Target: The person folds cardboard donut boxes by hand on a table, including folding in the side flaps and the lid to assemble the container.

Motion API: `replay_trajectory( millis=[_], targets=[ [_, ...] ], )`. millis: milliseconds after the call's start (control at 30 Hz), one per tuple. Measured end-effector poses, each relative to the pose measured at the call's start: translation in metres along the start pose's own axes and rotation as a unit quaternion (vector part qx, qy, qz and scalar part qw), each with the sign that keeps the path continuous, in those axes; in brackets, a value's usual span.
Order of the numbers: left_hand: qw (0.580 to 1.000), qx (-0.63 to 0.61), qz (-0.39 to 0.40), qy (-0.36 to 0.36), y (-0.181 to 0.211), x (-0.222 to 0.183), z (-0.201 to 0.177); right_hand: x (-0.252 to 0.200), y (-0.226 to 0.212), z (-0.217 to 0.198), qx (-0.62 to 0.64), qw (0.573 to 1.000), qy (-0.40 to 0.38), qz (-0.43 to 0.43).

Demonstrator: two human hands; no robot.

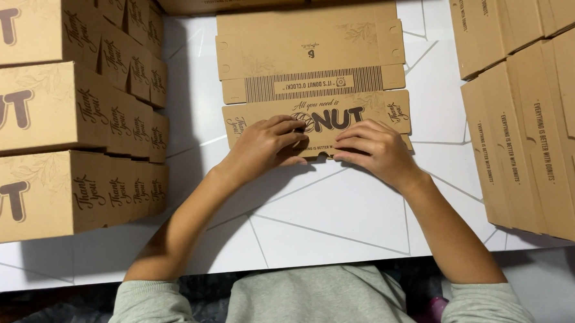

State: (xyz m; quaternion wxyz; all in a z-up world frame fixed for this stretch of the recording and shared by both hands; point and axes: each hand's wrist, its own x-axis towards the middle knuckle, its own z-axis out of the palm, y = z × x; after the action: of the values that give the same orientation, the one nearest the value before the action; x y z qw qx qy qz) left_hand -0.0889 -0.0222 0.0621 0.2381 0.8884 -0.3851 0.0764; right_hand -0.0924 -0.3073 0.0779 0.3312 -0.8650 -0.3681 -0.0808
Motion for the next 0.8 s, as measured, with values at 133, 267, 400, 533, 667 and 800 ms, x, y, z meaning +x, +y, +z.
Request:
replay_trajectory(
  millis=[133, 267, 400, 533, 667, 800],
  targets=[
    [1.000, -0.005, 0.013, 0.006, -0.004, -0.001, 0.002, 0.000, 0.002, -0.001, -0.006, 1.000, -0.006, -0.001],
    [1.000, 0.012, 0.014, 0.007, -0.003, -0.001, 0.001, 0.001, -0.001, -0.005, -0.046, 0.999, -0.001, -0.018],
    [0.992, 0.115, 0.042, 0.008, -0.001, -0.008, 0.007, -0.006, -0.001, -0.012, -0.158, 0.985, 0.014, -0.070],
    [0.984, 0.177, -0.008, -0.012, 0.000, -0.011, -0.033, -0.028, 0.029, -0.022, -0.231, 0.964, 0.090, -0.099],
    [0.977, 0.201, -0.046, 0.057, -0.020, -0.020, -0.067, -0.040, 0.064, -0.036, -0.290, 0.941, 0.156, -0.078],
    [0.958, 0.202, -0.050, 0.197, -0.029, -0.022, -0.100, -0.039, 0.105, -0.048, -0.231, 0.935, 0.264, -0.054]
  ],
)
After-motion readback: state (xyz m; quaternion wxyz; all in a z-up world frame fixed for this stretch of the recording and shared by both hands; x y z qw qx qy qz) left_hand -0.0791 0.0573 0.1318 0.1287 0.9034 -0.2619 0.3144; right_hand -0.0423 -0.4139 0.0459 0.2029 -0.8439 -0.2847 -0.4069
